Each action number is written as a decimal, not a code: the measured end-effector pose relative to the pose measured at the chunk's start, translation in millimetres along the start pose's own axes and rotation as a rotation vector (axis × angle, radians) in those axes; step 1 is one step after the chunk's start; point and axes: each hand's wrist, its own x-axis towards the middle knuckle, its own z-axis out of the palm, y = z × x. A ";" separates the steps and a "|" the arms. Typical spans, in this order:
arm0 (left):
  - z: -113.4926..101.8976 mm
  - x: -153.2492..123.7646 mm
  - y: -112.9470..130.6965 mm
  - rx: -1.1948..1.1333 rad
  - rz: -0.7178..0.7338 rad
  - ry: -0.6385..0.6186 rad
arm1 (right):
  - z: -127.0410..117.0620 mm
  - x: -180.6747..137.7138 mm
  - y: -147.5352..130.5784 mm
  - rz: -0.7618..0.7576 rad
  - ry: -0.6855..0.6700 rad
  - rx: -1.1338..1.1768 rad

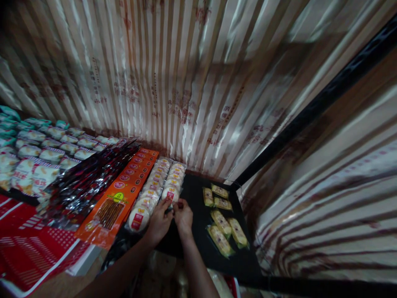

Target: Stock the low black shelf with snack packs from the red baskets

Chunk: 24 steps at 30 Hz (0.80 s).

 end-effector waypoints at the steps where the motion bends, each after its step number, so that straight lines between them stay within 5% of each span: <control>1: 0.2 0.0 0.1 0.012 0.000 -0.014 | 0.7 1.1 0.5 -0.021 0.021 -0.053; 9: 5.1 -2.1 -7.1 0.055 0.008 -0.029 | 5.4 1.2 0.1 -0.098 0.079 -0.331; 15: 4.2 -6.8 -6.2 0.130 0.009 -0.053 | 4.0 -5.5 6.7 -0.093 0.100 -0.166; 24: 2.8 -55.1 -13.1 0.222 0.244 0.007 | -24.9 -82.6 32.5 -0.258 0.149 0.008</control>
